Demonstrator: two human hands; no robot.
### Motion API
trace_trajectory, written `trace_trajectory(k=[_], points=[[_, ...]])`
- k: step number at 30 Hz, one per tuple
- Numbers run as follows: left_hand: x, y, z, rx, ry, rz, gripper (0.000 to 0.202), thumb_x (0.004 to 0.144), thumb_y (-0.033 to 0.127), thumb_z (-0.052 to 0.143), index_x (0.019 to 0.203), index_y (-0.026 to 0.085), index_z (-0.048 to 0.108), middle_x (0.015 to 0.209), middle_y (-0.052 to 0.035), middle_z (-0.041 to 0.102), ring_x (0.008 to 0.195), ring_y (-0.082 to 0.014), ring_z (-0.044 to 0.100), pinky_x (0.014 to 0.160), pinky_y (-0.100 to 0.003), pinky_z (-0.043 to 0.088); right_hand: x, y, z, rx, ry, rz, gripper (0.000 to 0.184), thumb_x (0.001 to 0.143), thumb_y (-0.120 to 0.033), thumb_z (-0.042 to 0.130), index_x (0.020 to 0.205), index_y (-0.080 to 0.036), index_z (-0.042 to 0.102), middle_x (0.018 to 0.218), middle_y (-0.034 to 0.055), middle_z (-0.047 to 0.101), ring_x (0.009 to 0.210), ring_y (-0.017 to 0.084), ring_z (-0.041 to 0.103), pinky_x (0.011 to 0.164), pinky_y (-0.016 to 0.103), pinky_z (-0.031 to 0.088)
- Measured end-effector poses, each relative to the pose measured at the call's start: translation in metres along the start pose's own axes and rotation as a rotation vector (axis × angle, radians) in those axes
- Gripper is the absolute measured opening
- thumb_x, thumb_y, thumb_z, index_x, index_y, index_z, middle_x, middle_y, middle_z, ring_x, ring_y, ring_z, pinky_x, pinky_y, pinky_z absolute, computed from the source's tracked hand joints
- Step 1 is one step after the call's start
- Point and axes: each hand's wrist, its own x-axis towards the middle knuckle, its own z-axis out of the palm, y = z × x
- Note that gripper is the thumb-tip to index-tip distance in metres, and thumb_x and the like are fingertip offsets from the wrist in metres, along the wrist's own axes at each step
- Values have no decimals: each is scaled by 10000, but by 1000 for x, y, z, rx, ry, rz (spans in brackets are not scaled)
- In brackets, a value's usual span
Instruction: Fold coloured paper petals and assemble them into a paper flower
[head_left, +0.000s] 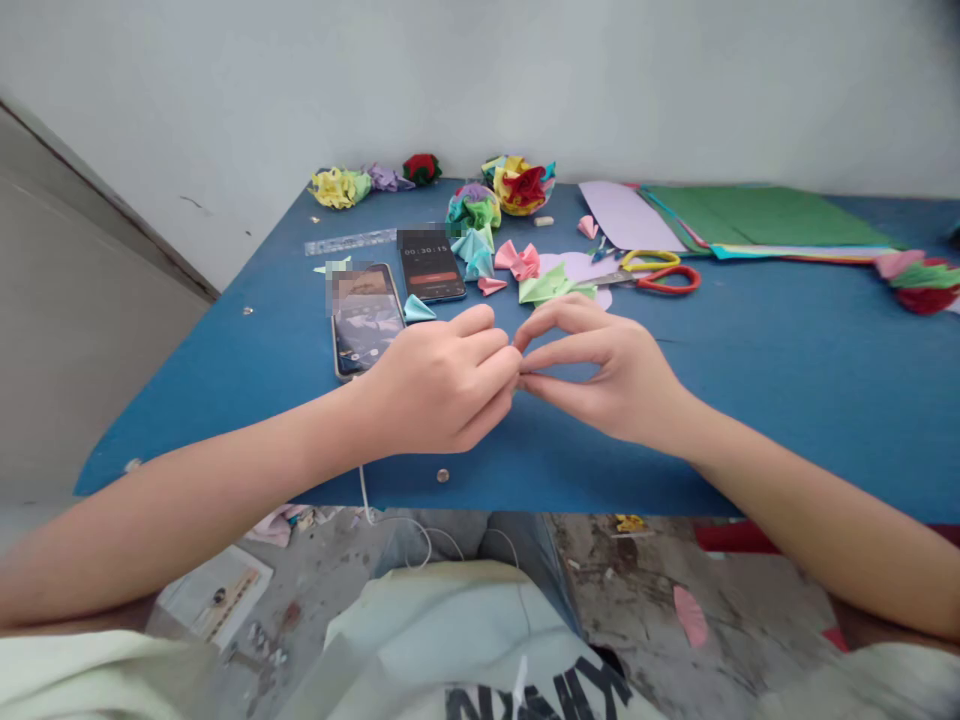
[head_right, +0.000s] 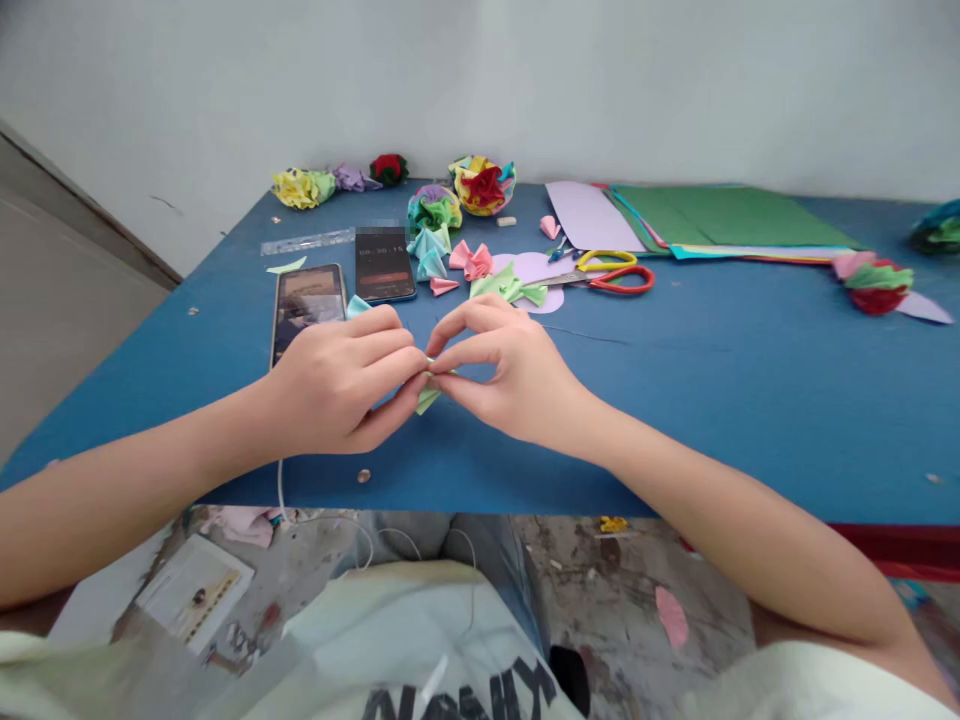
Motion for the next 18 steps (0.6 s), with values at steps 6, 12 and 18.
trace_trajectory(k=[6, 12, 18], points=[[1, 5, 0, 26, -41, 13, 221, 870, 184, 384, 704, 134, 522, 644, -40, 505, 683, -162, 431, 557, -252, 385, 1, 0, 1, 60, -20, 107, 79, 687, -163, 678, 629, -185, 628, 760, 21, 609, 779, 161, 535, 761, 337, 433], [1, 9, -2, -10, -45, -5, 134, 829, 106, 414, 769, 121, 533, 687, -48, 514, 722, -169, 430, 591, -249, 402, 2, -2, 1, 93, -34, 131, 148, 640, -79, 662, 579, -168, 561, 740, 13, 591, 766, 151, 531, 750, 315, 419], [-1, 11, -1, -78, -22, -27, 158, 830, 109, 413, 754, 124, 550, 689, -48, 540, 722, -164, 445, 598, -253, 408, 2, -2, 3, 75, -44, 101, 165, 638, -58, 648, 579, -167, 540, 728, 11, 581, 766, 152, 531, 745, 309, 422]])
